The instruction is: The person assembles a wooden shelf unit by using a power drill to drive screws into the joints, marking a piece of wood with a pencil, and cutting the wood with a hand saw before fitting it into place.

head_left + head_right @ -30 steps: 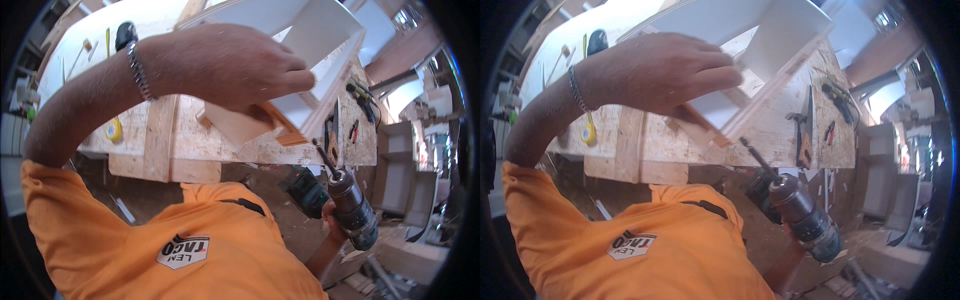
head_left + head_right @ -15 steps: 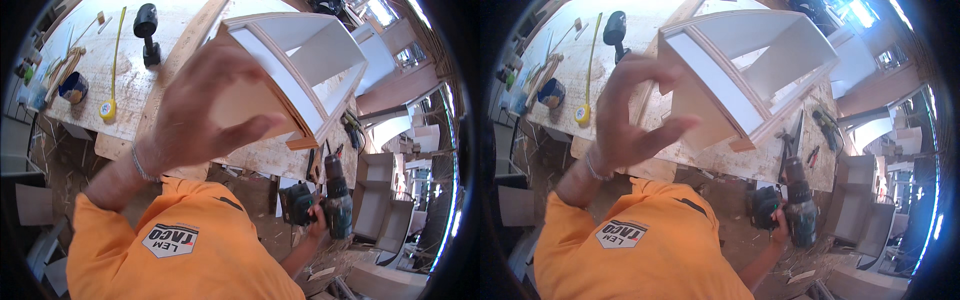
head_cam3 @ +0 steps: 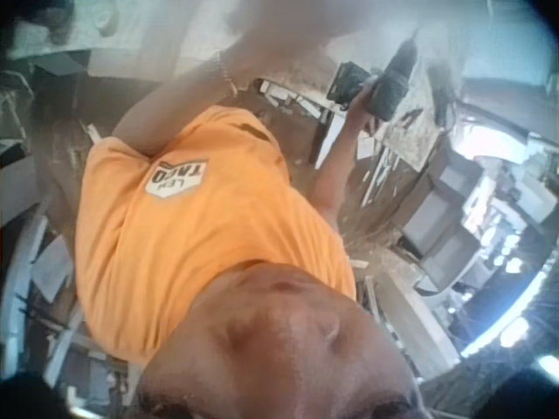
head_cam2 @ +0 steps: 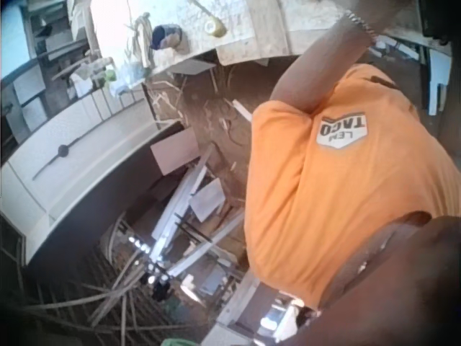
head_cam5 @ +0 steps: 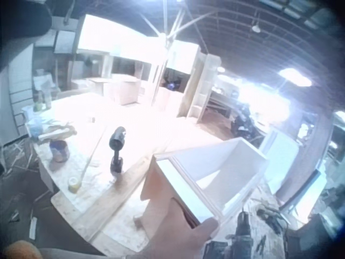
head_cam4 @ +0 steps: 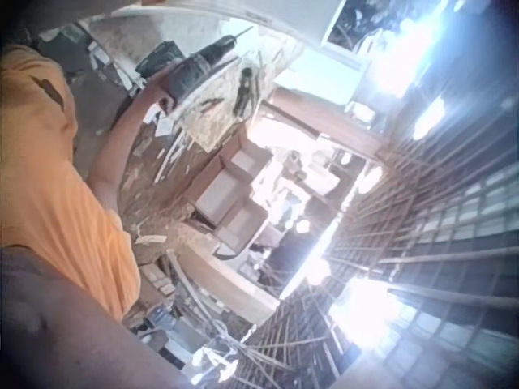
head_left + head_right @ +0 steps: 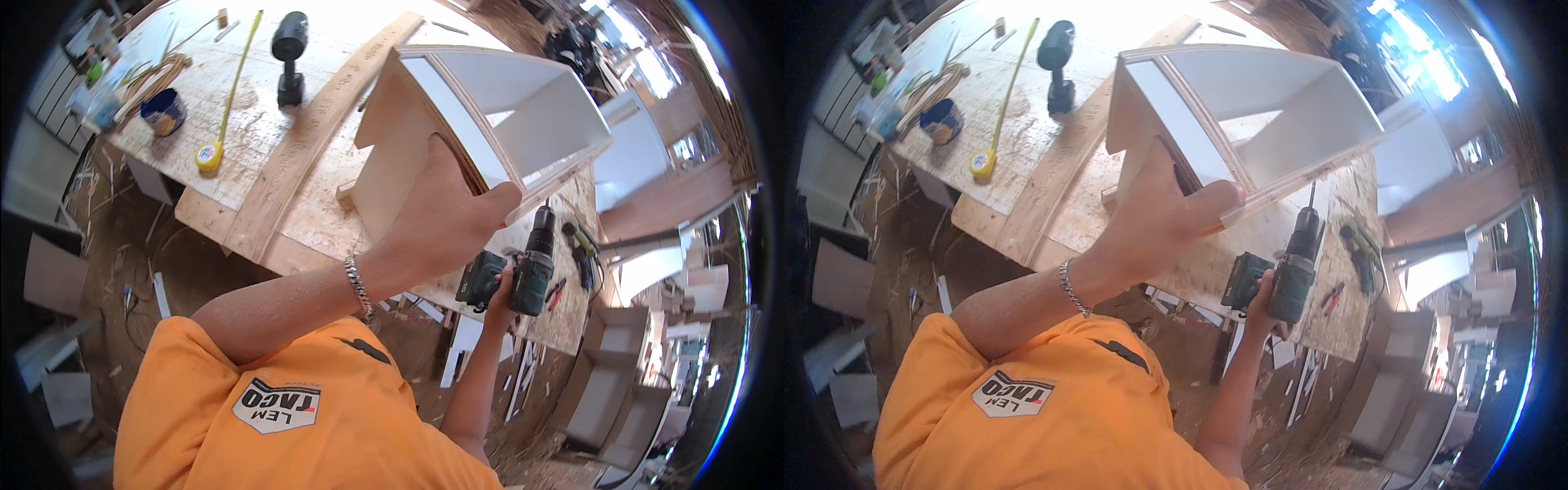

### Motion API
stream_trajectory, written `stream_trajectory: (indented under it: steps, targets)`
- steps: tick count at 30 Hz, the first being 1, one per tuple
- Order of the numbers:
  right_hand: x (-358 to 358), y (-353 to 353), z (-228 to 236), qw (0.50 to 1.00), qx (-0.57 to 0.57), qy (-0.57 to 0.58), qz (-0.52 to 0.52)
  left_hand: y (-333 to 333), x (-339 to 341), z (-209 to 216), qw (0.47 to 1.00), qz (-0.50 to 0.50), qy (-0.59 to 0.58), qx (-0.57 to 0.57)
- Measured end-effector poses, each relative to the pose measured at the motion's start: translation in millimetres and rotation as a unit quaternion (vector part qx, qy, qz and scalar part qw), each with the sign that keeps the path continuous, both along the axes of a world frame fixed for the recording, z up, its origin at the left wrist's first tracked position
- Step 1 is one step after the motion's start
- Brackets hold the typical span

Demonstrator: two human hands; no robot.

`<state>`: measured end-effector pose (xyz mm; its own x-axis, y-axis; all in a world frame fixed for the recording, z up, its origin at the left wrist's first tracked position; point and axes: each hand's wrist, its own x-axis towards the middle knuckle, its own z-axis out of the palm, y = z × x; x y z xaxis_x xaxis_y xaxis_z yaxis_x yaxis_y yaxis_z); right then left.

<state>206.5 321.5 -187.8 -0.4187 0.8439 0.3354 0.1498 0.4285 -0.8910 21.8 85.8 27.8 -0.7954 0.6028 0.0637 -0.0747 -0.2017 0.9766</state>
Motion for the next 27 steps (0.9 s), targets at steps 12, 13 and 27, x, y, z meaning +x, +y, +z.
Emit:
stream_trajectory:
  steps: [12, 13, 27]
  targets:
    - [-15.4, 45.0, -46.0, 0.995, -0.075, 0.062, -0.008, 0.2, -11.6, -18.9, 0.993, 0.094, 0.023, -0.069]
    - [-16.4, 46.0, -48.7, 0.993, -0.079, 0.085, -0.004, -2.4, -14.8, -11.3, 0.997, 0.068, -0.024, -0.041]
    - [-13.9, 57.8, -49.8, 0.988, -0.133, 0.075, 0.011, -2.8, -26.4, -11.4, 0.992, 0.087, 0.091, -0.013]
